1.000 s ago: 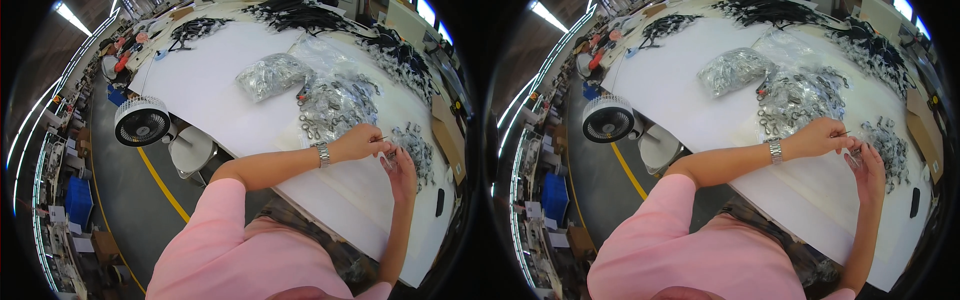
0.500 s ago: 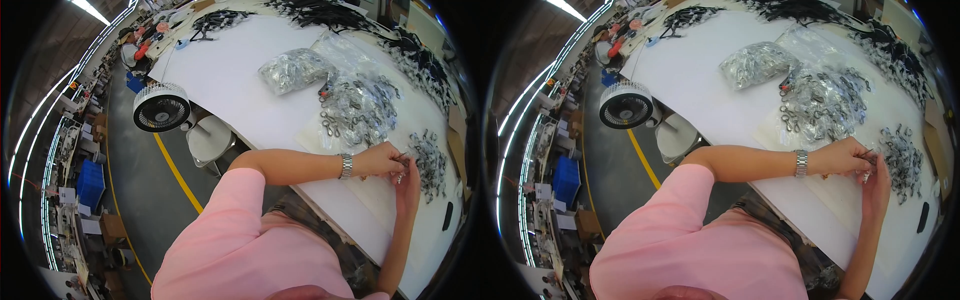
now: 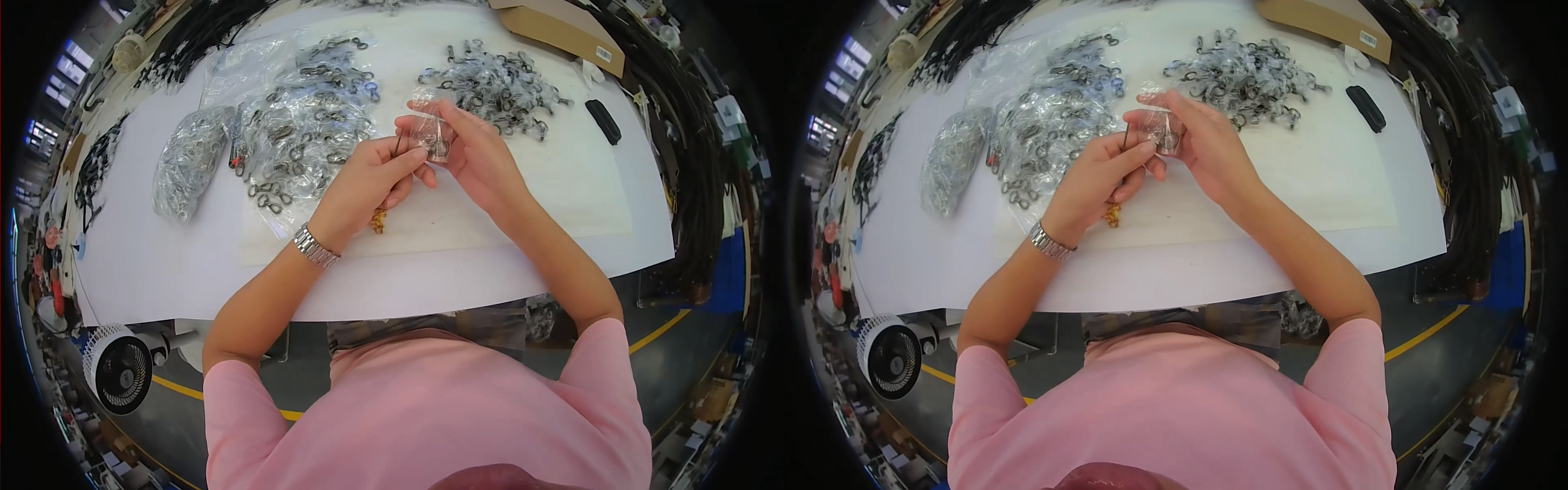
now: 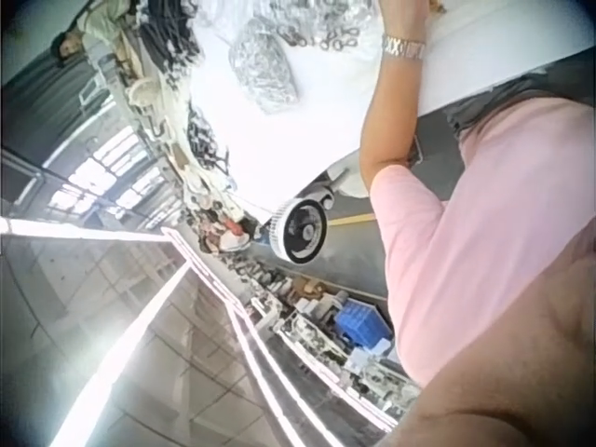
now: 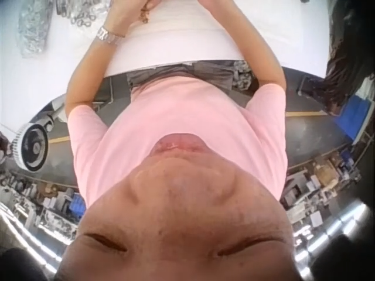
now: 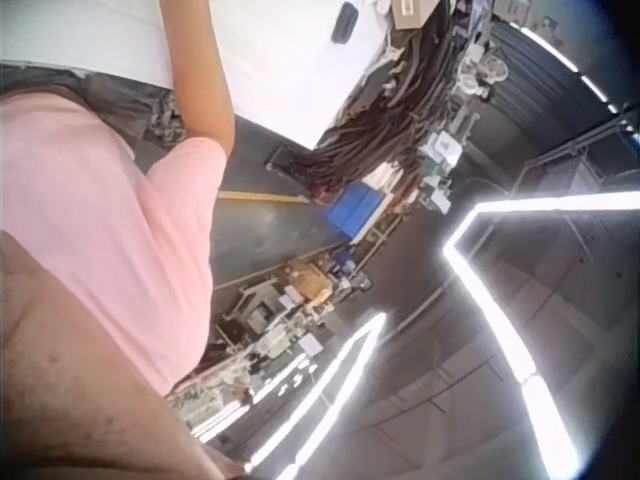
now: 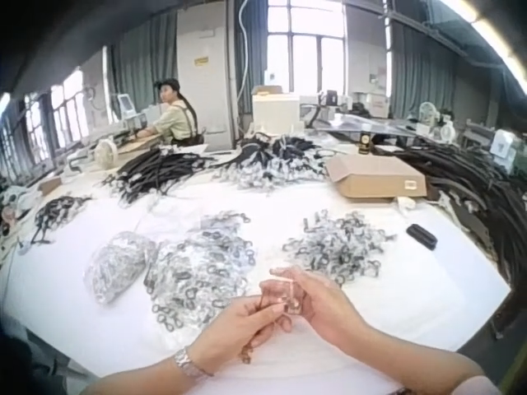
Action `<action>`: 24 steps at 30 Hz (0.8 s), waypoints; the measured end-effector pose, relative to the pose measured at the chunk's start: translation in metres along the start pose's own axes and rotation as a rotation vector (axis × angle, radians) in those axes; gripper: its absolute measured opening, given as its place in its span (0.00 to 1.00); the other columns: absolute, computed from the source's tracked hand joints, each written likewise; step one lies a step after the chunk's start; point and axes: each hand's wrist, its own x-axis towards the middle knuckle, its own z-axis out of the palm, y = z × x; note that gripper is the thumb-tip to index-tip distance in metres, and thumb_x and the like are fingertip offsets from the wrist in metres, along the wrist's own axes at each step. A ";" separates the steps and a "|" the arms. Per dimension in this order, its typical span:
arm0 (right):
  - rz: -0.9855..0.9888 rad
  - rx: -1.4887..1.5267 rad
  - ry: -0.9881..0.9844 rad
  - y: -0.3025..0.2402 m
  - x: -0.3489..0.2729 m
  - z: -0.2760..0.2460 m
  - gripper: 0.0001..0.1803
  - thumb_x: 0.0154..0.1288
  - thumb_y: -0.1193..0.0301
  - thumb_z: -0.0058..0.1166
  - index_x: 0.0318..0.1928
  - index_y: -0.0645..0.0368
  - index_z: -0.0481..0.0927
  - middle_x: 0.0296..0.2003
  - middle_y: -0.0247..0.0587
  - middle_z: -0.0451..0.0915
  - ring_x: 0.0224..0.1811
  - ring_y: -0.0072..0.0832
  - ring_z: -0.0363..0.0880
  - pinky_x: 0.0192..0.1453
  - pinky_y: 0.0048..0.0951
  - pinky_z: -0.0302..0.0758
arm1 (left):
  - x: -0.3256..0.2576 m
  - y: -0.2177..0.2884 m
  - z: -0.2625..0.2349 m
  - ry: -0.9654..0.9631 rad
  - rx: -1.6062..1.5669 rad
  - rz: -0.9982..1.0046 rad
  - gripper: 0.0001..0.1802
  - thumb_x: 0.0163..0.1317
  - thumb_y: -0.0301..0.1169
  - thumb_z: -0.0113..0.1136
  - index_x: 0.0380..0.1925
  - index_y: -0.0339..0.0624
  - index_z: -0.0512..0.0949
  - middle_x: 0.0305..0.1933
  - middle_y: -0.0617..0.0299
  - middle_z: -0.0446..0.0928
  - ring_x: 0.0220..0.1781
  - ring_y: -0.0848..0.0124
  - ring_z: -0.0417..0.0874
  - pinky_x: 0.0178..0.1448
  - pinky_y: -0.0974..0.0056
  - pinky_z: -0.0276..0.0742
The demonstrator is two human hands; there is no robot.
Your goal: Assembling small metal hardware components including rings and clasps.
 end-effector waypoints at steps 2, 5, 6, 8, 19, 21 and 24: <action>-0.019 -0.031 -0.017 -0.003 -0.004 -0.002 0.22 0.82 0.61 0.48 0.59 0.69 0.79 0.46 0.47 0.87 0.35 0.28 0.84 0.48 0.31 0.82 | 0.001 0.003 0.003 0.047 0.019 0.027 0.13 0.79 0.35 0.55 0.40 0.37 0.80 0.35 0.63 0.84 0.16 0.86 0.61 0.20 0.76 0.54; -0.011 -0.120 -0.081 0.001 -0.007 -0.008 0.20 0.80 0.63 0.50 0.53 0.70 0.83 0.39 0.43 0.87 0.31 0.26 0.83 0.46 0.31 0.82 | -0.001 0.006 0.001 0.068 0.055 0.023 0.14 0.79 0.35 0.55 0.40 0.36 0.81 0.34 0.64 0.83 0.16 0.86 0.61 0.20 0.76 0.53; -0.031 -0.120 -0.076 0.006 -0.009 -0.008 0.20 0.80 0.63 0.50 0.53 0.70 0.83 0.39 0.43 0.87 0.31 0.26 0.83 0.46 0.31 0.82 | -0.006 0.005 0.001 0.054 0.068 0.031 0.14 0.79 0.35 0.55 0.40 0.36 0.81 0.34 0.64 0.83 0.16 0.86 0.61 0.20 0.76 0.53; -0.029 -0.164 -0.057 0.009 -0.007 -0.009 0.18 0.78 0.63 0.52 0.47 0.68 0.86 0.34 0.39 0.85 0.29 0.24 0.82 0.44 0.29 0.80 | -0.005 0.007 0.002 0.069 0.042 -0.021 0.13 0.78 0.35 0.56 0.39 0.35 0.81 0.33 0.65 0.82 0.16 0.86 0.61 0.20 0.75 0.53; -0.105 -0.440 -0.163 -0.008 -0.001 -0.012 0.11 0.72 0.69 0.61 0.44 0.66 0.87 0.37 0.38 0.88 0.36 0.20 0.83 0.45 0.24 0.78 | -0.008 0.017 -0.008 -0.025 0.079 -0.069 0.12 0.76 0.31 0.57 0.45 0.32 0.83 0.33 0.63 0.83 0.16 0.86 0.61 0.20 0.76 0.52; -0.132 -0.458 -0.210 -0.010 0.000 -0.012 0.10 0.70 0.71 0.63 0.43 0.67 0.87 0.37 0.38 0.88 0.40 0.20 0.84 0.49 0.25 0.80 | -0.008 0.019 -0.012 -0.041 0.111 -0.074 0.12 0.76 0.31 0.57 0.45 0.33 0.83 0.34 0.62 0.84 0.16 0.86 0.61 0.20 0.76 0.52; -0.125 -0.595 -0.161 -0.018 -0.003 -0.012 0.09 0.69 0.72 0.64 0.42 0.67 0.87 0.36 0.38 0.89 0.41 0.21 0.84 0.51 0.26 0.81 | -0.009 0.020 -0.009 -0.066 0.160 -0.053 0.11 0.76 0.31 0.57 0.45 0.33 0.83 0.34 0.61 0.84 0.16 0.86 0.61 0.20 0.77 0.52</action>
